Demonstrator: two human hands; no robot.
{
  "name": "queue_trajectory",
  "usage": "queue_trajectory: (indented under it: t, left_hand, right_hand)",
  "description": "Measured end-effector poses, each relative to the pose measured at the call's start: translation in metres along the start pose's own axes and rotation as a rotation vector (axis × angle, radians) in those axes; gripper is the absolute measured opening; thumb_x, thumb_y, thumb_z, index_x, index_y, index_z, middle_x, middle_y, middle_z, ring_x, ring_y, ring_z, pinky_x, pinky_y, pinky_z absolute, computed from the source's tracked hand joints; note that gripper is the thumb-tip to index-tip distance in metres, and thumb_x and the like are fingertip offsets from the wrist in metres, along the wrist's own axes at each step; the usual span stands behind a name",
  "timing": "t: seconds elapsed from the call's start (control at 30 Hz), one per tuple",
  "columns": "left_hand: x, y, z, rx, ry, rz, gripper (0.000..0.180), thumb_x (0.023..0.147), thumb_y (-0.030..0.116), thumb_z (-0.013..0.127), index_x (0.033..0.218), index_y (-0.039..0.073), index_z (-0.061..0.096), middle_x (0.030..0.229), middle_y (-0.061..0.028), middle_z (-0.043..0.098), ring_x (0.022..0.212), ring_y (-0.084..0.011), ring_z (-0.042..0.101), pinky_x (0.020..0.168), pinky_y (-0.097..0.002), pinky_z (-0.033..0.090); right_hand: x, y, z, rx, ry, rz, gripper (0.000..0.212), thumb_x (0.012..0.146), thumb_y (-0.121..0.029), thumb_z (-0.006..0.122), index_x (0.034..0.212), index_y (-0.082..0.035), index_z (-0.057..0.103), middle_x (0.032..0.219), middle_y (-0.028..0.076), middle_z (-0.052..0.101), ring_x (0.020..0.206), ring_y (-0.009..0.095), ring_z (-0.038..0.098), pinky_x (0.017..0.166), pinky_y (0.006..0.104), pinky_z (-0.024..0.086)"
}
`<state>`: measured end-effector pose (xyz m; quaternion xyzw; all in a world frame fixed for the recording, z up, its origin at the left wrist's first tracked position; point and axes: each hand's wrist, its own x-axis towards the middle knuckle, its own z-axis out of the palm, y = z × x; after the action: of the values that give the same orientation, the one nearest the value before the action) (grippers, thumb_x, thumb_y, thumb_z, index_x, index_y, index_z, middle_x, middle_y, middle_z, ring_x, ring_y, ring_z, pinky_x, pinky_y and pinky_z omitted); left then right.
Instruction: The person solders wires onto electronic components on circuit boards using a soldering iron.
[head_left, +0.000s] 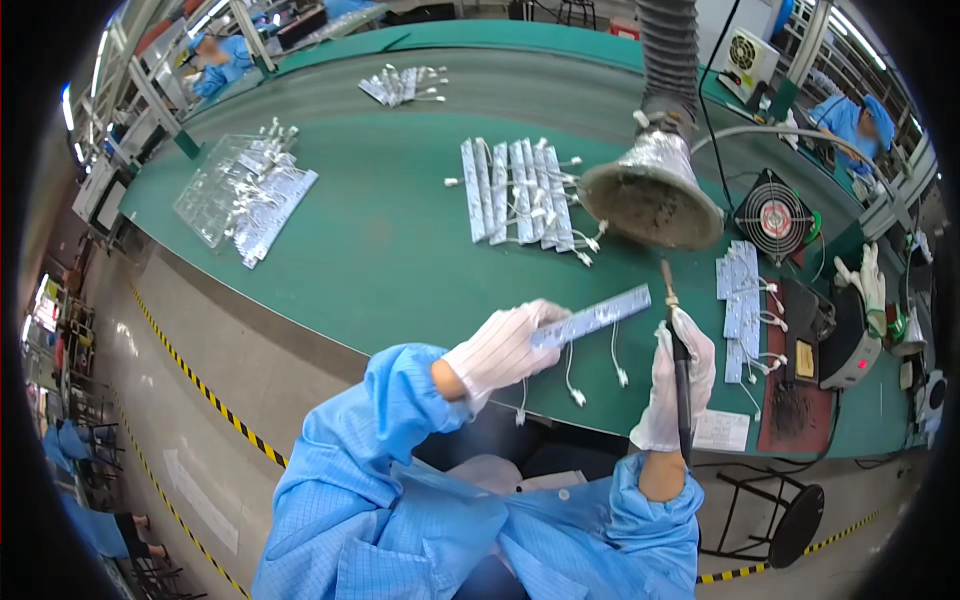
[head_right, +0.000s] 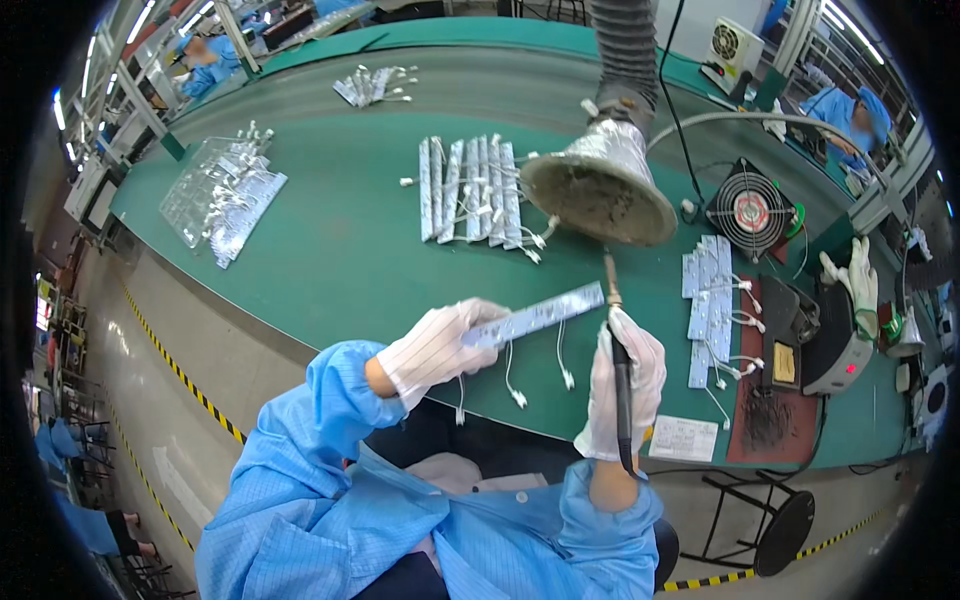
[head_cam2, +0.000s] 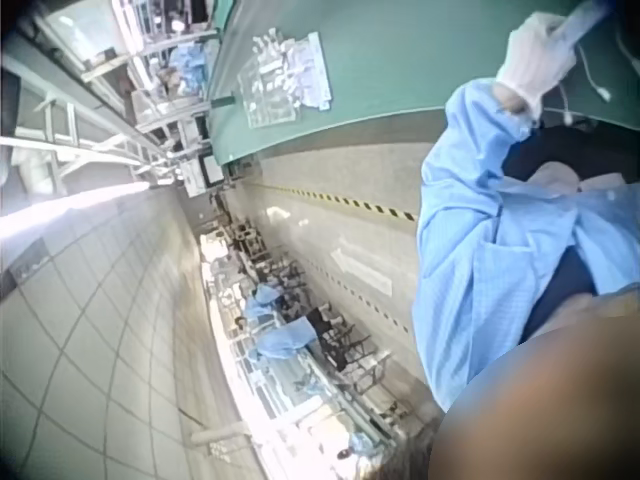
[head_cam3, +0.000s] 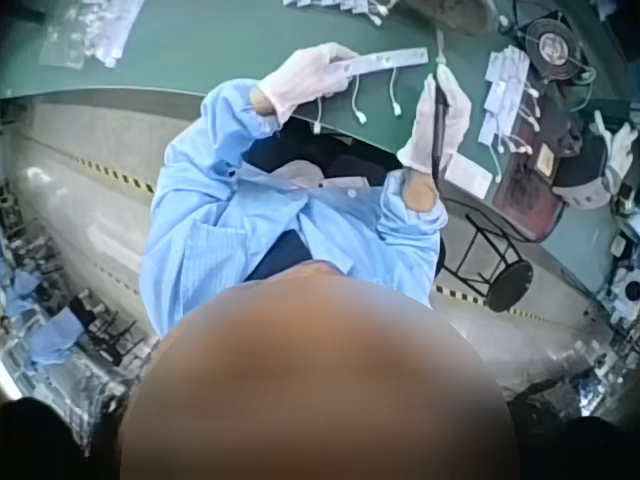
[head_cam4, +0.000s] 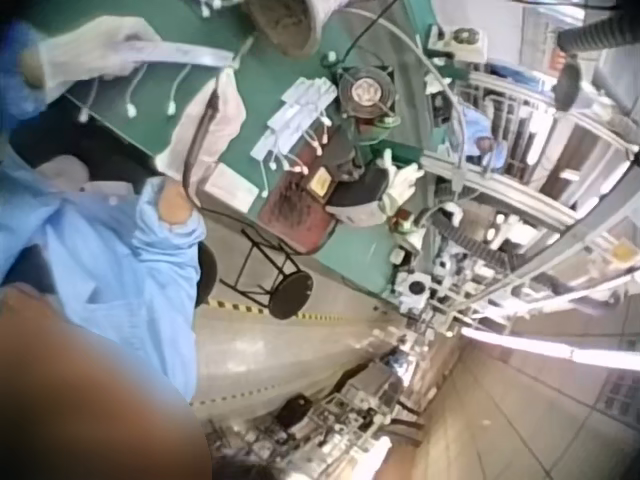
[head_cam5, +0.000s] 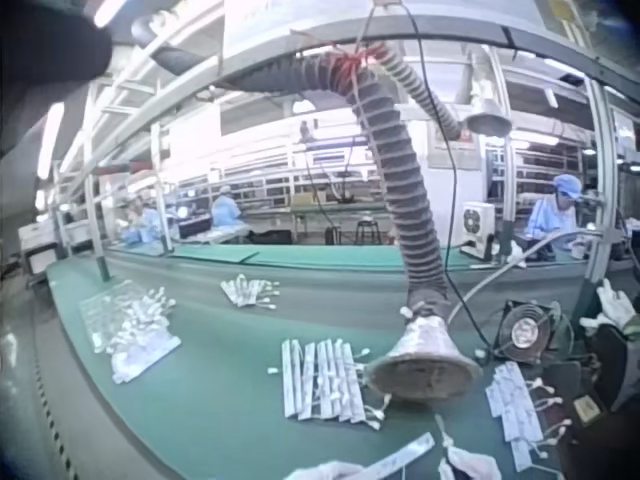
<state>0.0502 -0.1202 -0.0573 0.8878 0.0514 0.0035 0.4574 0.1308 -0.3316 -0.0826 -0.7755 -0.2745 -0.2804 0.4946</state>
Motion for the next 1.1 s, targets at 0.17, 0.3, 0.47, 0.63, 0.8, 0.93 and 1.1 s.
queue_trajectory:
  t: [0.17,0.3,0.47,0.63,0.8,0.93,1.1]
  left_hand:
    - [0.016,-0.003,0.027,-0.048,0.017,-0.024,0.029,0.082,0.011,0.059,0.109,0.0,0.056,0.082,-0.0176,0.065,0.072,-0.0328,0.065,0.066,-0.0407,0.052]
    - [0.015,-0.015,0.042,0.184,0.259,0.313,0.029,0.083,0.009,0.058,0.11,0.001,0.054,0.081,-0.0173,0.064,0.07,-0.0334,0.064,0.065,-0.0415,0.051]
    - [0.012,-0.015,0.045,0.212,0.238,0.259,0.039,0.078,0.008,0.066,0.115,0.002,0.054,0.094,-0.0182,0.067,0.08,-0.0361,0.065,0.07,-0.0399,0.053]
    - [0.012,-0.017,0.047,0.187,0.281,0.309,0.037,0.08,0.009,0.06,0.116,0.002,0.053,0.089,-0.018,0.065,0.076,-0.0335,0.064,0.069,-0.0405,0.052]
    - [0.011,-0.014,0.043,0.179,0.257,0.284,0.039,0.079,0.008,0.063,0.116,0.001,0.054,0.092,-0.0188,0.066,0.078,-0.0346,0.065,0.07,-0.0395,0.053]
    - [0.011,-0.013,0.042,0.179,0.242,0.25,0.04,0.079,0.008,0.065,0.117,0.001,0.054,0.095,-0.0196,0.067,0.079,-0.0358,0.066,0.07,-0.0387,0.054]
    - [0.011,-0.014,0.043,0.168,0.241,0.265,0.041,0.078,0.008,0.066,0.117,0.0,0.053,0.095,-0.02,0.067,0.08,-0.0358,0.066,0.071,-0.0388,0.054]
  right_hand:
    - [-0.012,-0.008,-0.016,0.387,-0.132,0.238,0.023,0.084,0.001,0.057,0.107,0.004,0.057,0.099,0.017,0.062,0.086,0.021,0.062,0.078,0.0325,0.05]
    - [-0.013,0.008,-0.017,0.171,-0.191,-0.093,0.018,0.082,-0.008,0.055,0.098,0.001,0.059,0.091,0.015,0.063,0.076,0.029,0.057,0.073,0.0388,0.047]
    - [-0.008,0.001,-0.014,0.236,-0.212,-0.161,0.02,0.078,-0.009,0.057,0.097,-0.004,0.061,0.091,0.009,0.067,0.069,0.026,0.054,0.071,0.0385,0.045]
    - [-0.009,0.002,-0.013,0.206,-0.221,-0.174,0.021,0.077,-0.007,0.058,0.098,-0.004,0.059,0.094,0.01,0.067,0.069,0.026,0.055,0.07,0.0388,0.045]
    - [-0.009,0.001,-0.014,0.222,-0.252,-0.151,0.021,0.077,-0.006,0.058,0.098,-0.004,0.058,0.095,0.01,0.068,0.069,0.026,0.055,0.07,0.0389,0.045]
    - [-0.007,0.001,-0.013,0.225,-0.249,-0.186,0.02,0.078,-0.006,0.058,0.097,-0.004,0.058,0.095,0.011,0.068,0.068,0.026,0.056,0.07,0.0389,0.046]
    - [-0.009,0.002,-0.013,0.203,-0.241,-0.186,0.018,0.078,-0.006,0.058,0.096,-0.003,0.057,0.096,0.011,0.068,0.068,0.026,0.056,0.07,0.0394,0.046]
